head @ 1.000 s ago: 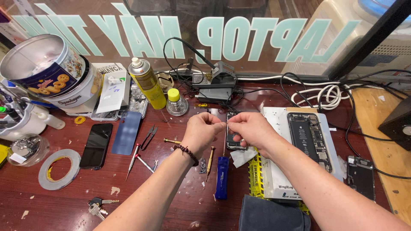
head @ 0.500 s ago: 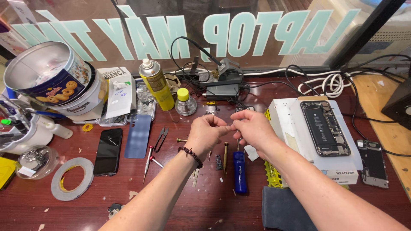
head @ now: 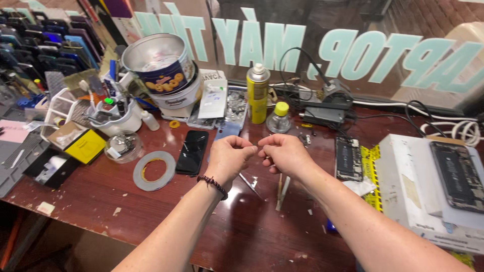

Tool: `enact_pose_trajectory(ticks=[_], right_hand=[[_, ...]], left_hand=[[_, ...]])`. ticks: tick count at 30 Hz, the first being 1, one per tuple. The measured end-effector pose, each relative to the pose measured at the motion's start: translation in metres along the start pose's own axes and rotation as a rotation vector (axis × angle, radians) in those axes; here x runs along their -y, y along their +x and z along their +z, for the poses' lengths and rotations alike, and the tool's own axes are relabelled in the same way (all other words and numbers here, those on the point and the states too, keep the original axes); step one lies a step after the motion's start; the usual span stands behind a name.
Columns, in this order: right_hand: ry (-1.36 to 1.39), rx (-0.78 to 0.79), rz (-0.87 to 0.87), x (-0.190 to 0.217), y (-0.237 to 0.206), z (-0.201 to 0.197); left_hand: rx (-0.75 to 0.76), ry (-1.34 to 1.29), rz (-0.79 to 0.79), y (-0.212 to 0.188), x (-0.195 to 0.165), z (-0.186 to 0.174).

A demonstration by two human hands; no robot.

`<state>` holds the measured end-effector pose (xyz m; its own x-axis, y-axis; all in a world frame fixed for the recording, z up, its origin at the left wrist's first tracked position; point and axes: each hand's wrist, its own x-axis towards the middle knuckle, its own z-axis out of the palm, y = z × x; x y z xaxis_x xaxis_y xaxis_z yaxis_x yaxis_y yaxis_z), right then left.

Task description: The person assembles a smartphone by placing the battery into the chassis, connecting internal ribbon cables, and securing components with screws. They use a screwdriver and tweezers to handle small parts and connectors on a cluttered workbench.

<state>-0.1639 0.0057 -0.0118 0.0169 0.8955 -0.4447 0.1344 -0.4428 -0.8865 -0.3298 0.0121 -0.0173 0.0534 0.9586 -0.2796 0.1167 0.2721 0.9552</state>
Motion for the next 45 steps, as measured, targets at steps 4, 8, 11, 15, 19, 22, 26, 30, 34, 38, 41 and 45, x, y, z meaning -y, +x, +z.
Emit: enact_pose_trajectory(ticks=[4, 8, 11, 15, 19, 22, 26, 30, 34, 38, 41, 45], right_hand=[[0.004, 0.061, -0.028, 0.018, 0.026, 0.060], [-0.024, 0.073, -0.035, 0.029, 0.055, 0.127], [0.021, 0.066, -0.007, 0.041, 0.076, 0.186], [0.084, 0.105, -0.001, 0.060, 0.097, 0.244], [0.144, 0.169, 0.024, 0.071, 0.107, 0.278], [0.066, 0.123, -0.028, 0.075, 0.112, 0.279], [0.015, 0.030, 0.021, 0.072, 0.114, 0.267], [0.069, -0.004, -0.018, 0.072, 0.112, 0.255], [-0.019, -0.035, -0.103, 0.086, 0.100, 0.250], [-0.373, -0.152, -0.540, 0.103, 0.079, 0.252], [-0.533, -0.210, -0.652, 0.106, 0.061, 0.235], [-0.635, -0.259, -0.620, 0.088, 0.033, 0.172]], left_hand=[[-0.108, -0.024, 0.008, 0.015, 0.009, -0.058], [-0.215, -0.045, -0.014, 0.044, 0.025, -0.132], [-0.334, -0.049, 0.022, 0.073, 0.037, -0.203], [-0.672, 0.364, 0.146, 0.118, 0.050, -0.304], [-0.798, 0.602, 0.128, 0.164, 0.065, -0.369], [-0.696, 0.788, 0.239, 0.192, 0.075, -0.383], [-0.569, 0.780, 0.175, 0.195, 0.073, -0.382], [-0.560, 0.812, 0.409, 0.162, 0.039, -0.383], [-0.569, 0.883, 0.725, 0.120, -0.021, -0.379], [-0.416, 0.742, 0.901, 0.090, -0.061, -0.323], [-0.290, 0.609, 0.899, 0.075, -0.071, -0.257], [-0.152, 0.433, 0.706, 0.059, -0.074, -0.177]])
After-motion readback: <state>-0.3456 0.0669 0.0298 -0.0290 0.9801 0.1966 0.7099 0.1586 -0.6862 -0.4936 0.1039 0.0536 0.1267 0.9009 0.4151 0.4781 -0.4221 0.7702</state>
